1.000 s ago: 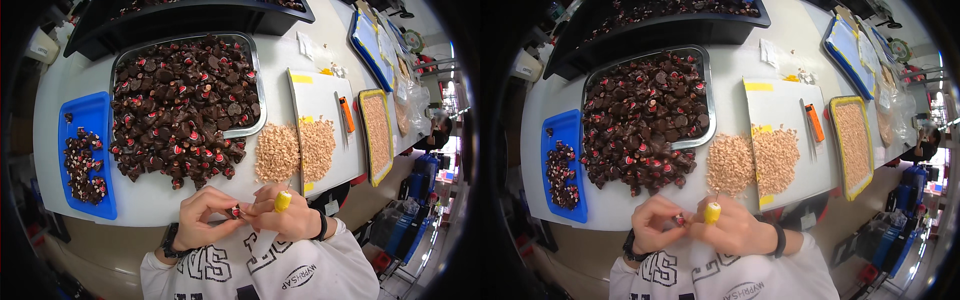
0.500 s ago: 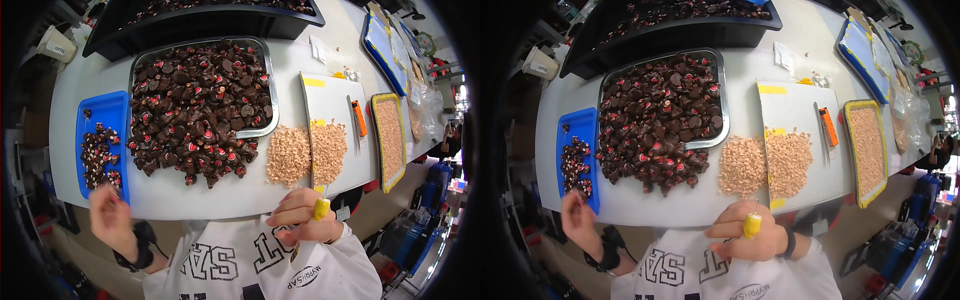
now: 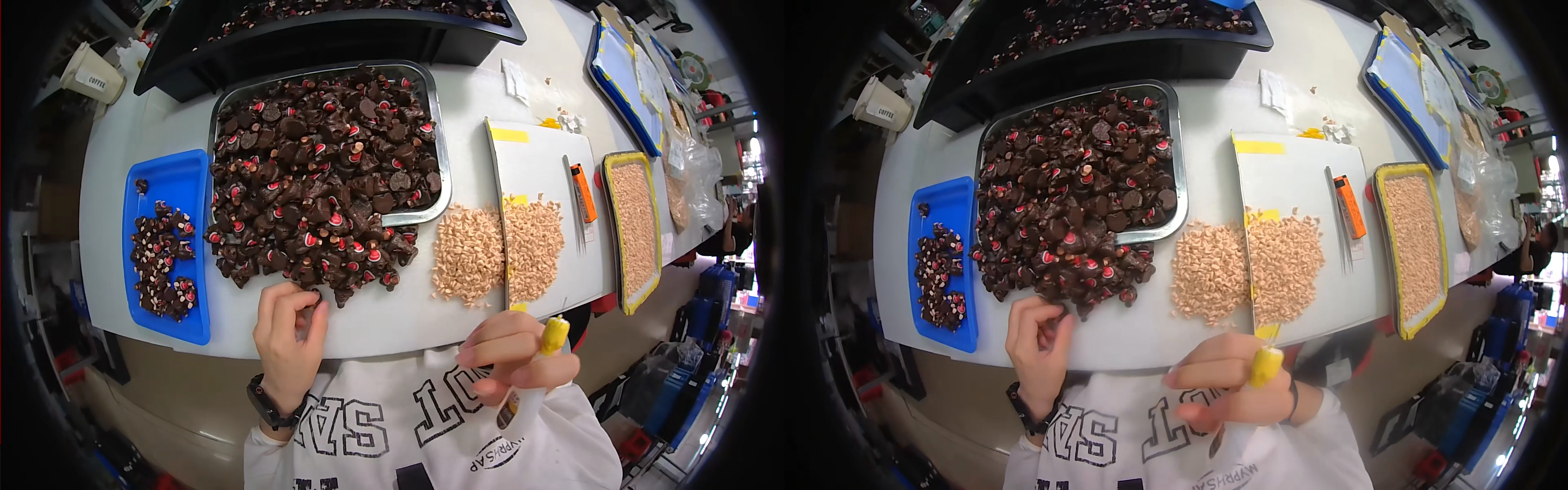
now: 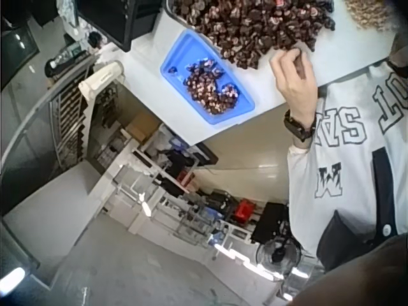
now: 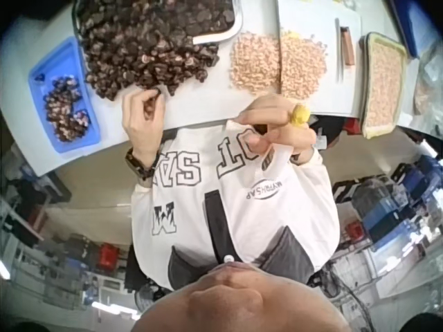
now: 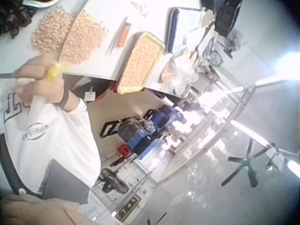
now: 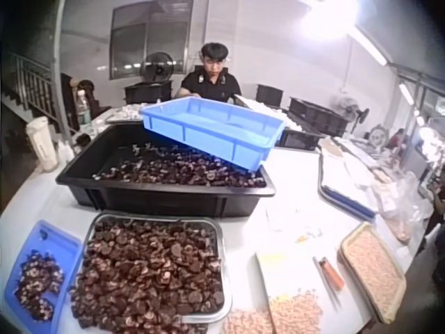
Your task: The person decorates small chocolate pieces by applying a small dot of yellow substance from a squeeze bottle onto each piece. They handle the chocolates one at a time, pick them up from a tray, apply the dot, and place them back. The process is repetitive and focused on precise placement of the yellow dot.
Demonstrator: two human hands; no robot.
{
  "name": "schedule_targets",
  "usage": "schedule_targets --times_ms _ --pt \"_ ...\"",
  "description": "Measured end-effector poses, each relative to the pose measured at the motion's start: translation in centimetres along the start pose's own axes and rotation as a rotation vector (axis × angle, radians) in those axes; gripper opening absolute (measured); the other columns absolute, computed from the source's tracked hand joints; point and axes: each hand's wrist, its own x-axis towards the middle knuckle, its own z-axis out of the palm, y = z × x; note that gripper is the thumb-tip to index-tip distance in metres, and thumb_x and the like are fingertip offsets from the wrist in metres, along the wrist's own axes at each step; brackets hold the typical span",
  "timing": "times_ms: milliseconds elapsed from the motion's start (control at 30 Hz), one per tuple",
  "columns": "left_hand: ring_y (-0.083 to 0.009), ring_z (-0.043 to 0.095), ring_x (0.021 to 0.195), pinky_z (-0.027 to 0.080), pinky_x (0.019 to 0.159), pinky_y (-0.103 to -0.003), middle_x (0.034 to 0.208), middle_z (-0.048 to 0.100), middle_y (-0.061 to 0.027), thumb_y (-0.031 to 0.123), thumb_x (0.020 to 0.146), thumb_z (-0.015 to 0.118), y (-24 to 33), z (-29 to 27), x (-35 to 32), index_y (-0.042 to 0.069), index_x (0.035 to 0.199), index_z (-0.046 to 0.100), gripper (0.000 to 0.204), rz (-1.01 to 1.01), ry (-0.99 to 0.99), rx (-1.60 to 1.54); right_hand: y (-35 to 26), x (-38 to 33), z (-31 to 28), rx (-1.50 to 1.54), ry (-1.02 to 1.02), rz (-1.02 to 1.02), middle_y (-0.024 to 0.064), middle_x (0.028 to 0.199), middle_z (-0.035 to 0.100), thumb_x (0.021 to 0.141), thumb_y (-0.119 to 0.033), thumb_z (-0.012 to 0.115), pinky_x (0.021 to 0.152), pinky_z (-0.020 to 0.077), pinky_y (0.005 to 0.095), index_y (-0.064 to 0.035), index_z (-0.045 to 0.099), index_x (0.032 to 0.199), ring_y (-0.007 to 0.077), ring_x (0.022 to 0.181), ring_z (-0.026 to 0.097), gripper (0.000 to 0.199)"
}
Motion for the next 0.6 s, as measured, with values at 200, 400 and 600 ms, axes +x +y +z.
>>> schedule_targets --times_ms 200,400,600 --pt "-0.0133 0.053 0.063 0.046 0.052 -0.022 0.09 0.052 -0.0107 -0.009 0.071 0.064 -0.4 -0.5 -0.4 0.0 0.087 0.055 0.02 0.081 -0.008 -0.231 -0.8 1.4 -0.2 -0.033 0.157 -0.177 0.0114 0.083 0.061 0.076 -0.011 0.07 0.056 0.0485 0.0326 -0.0096 0.034 0.099 0.0239 0.066 0.057 0.043" --pt "-0.0165 0.058 0.071 0.054 0.059 -0.025 0.094 0.048 -0.0157 -0.014 0.069 0.063 1.4 -1.4 -1.8 -0.004 0.086 0.055 0.02 -0.149 -0.199 -0.971 -6.4 4.7 1.0 -0.111 0.467 -0.367 0.0007 0.075 0.056 0.077 -0.039 0.068 0.056 0.044 0.0278 -0.0112 0.04 0.105 0.017 0.066 0.051 0.047" --pt "-0.0222 0.058 0.082 0.049 0.07 -0.028 0.11 0.045 -0.02 -0.01 0.071 0.064 1.8 0.3 -0.5 -0.005 0.091 0.062 0.021 0.022 -0.311 -1.089 -8.1 5.3 0.7 -0.133 0.418 -0.412 -0.0086 0.076 0.049 0.069 -0.041 0.073 0.062 0.0381 0.0256 -0.0129 0.05 0.111 0.011 0.077 0.044 0.056"
